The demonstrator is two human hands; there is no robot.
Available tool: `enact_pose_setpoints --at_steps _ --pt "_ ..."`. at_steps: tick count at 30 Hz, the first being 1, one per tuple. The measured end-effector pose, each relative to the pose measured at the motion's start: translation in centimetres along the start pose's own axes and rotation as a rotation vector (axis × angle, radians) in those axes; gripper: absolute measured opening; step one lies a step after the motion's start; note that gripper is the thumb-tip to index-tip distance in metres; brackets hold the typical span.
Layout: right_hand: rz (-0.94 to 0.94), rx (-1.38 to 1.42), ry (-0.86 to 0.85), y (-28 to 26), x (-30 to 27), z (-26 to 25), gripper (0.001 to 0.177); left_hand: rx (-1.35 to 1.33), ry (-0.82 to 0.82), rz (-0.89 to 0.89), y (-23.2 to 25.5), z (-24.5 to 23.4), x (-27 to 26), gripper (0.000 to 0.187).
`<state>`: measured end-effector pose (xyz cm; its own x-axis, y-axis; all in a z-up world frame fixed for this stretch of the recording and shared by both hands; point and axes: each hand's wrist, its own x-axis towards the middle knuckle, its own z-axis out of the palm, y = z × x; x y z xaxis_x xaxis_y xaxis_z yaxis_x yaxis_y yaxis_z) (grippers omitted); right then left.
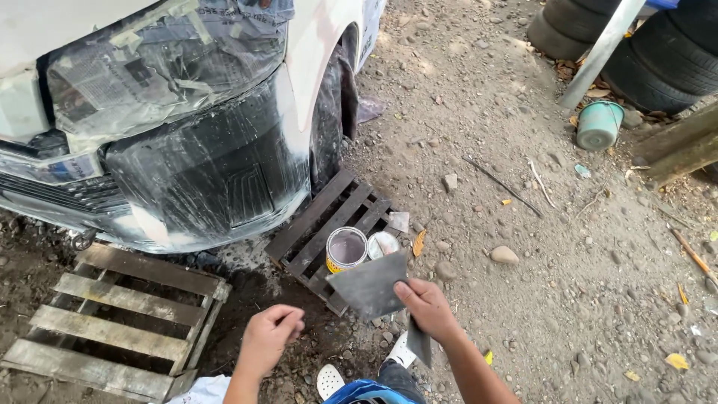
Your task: The person handles a sanding block and a paint can near the front of a white car. They dip the sanding block into the paint can and then use a small red tube to squeeze a substance onto the block, mixing it with the paint.
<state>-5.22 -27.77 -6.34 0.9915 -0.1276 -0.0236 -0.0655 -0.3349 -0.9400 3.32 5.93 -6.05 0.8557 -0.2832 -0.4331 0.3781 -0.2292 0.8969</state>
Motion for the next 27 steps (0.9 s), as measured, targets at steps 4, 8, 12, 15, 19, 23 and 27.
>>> enact_pose_setpoints --at_steps 4,8,12,15,19,23,27 --pt "0.03 0.076 0.062 -0.7 -0.3 -0.1 0.037 0.0 0.125 -0.055 -7.6 -1.7 1.4 0.021" --pt "0.016 -0.198 -0.108 -4.1 -0.4 0.9 0.036 -0.007 0.163 0.004 -4.2 -0.4 0.2 0.023" --pt "-0.185 -0.48 -0.327 -6.6 -0.2 2.9 0.042 0.105 0.074 0.281 1.0 1.4 -1.3 0.033" --pt "-0.362 -0.429 -0.386 -6.6 -0.3 4.4 0.039 0.187 -0.024 0.385 2.8 3.5 -2.4 0.034" --pt "-0.379 -0.341 -0.375 -5.9 -0.2 4.2 0.041 0.152 -0.086 0.343 -0.1 4.0 -0.9 0.022" --pt "-0.086 -0.159 -0.289 -4.2 -0.3 3.1 0.044 0.067 -0.063 0.242 -2.7 3.1 0.3 0.018" --pt "-0.011 -0.172 -0.189 -3.7 -0.5 1.6 0.044 -0.16 -0.138 0.168 -4.5 2.3 0.3 0.018"
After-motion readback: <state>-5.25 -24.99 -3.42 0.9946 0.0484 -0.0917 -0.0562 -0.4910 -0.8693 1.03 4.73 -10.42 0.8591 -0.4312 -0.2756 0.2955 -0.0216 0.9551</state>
